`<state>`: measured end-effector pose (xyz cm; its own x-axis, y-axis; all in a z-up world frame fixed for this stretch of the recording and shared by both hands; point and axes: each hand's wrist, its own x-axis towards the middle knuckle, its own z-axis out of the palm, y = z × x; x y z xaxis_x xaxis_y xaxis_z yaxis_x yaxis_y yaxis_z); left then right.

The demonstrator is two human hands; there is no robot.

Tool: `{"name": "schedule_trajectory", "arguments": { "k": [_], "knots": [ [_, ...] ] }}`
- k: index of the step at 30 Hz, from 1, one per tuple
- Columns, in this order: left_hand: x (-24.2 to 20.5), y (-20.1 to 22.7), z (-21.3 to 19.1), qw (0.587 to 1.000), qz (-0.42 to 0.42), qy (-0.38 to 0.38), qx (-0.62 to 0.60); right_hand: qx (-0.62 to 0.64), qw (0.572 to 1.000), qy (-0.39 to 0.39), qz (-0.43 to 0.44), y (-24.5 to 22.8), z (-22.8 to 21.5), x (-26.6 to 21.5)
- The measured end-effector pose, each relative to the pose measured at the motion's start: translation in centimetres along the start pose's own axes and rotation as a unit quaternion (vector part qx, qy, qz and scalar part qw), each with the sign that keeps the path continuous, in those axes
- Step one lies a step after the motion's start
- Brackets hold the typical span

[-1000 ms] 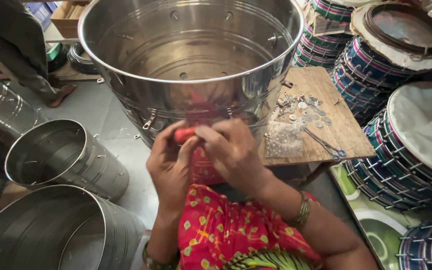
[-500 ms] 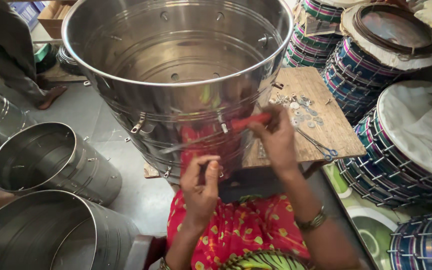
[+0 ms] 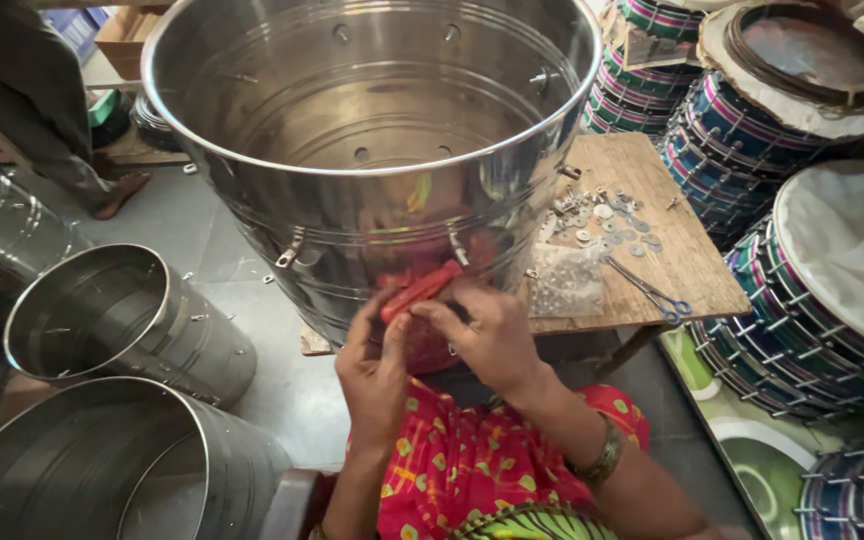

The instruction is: The person uses a screwdriver to tighten metal lugs onto a large stainless steel drum shell. They rotate the shell periodically to access different attachment points and secure the hardware.

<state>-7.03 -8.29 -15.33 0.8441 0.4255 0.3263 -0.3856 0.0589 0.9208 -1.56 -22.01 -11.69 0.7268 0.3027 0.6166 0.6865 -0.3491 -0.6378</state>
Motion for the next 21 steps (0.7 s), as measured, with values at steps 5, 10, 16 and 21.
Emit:
{"name": "schedule_trajectory", "arguments": {
  "k": [5, 10, 16, 21],
  "knots": [
    [2.8, 6.4, 1.3, 0.978, 0.159, -0.036, 0.130, -0.113, 0.976, 0.069, -0.175, -3.5, -2.4, 2.2],
    [5.1, 9.3, 3.5, 0.950, 0.241, -0.117, 0.162, -0.098, 0.977, 0.100, -0.163, -3.3, -4.8, 4.9],
    [0.5, 3.8, 3.2, 0.980, 0.164, -0.026, 0.109, 0.020, 0.987, 0.160, 0.021, 2.6, -5.4, 3.7],
    [-3.2, -2.7, 3.4, 0.996, -0.044, -0.056, 0.059, 0.157, 0.968, 0.097, 0.168, 7.4, -2.6, -0.3]
  ]
}}
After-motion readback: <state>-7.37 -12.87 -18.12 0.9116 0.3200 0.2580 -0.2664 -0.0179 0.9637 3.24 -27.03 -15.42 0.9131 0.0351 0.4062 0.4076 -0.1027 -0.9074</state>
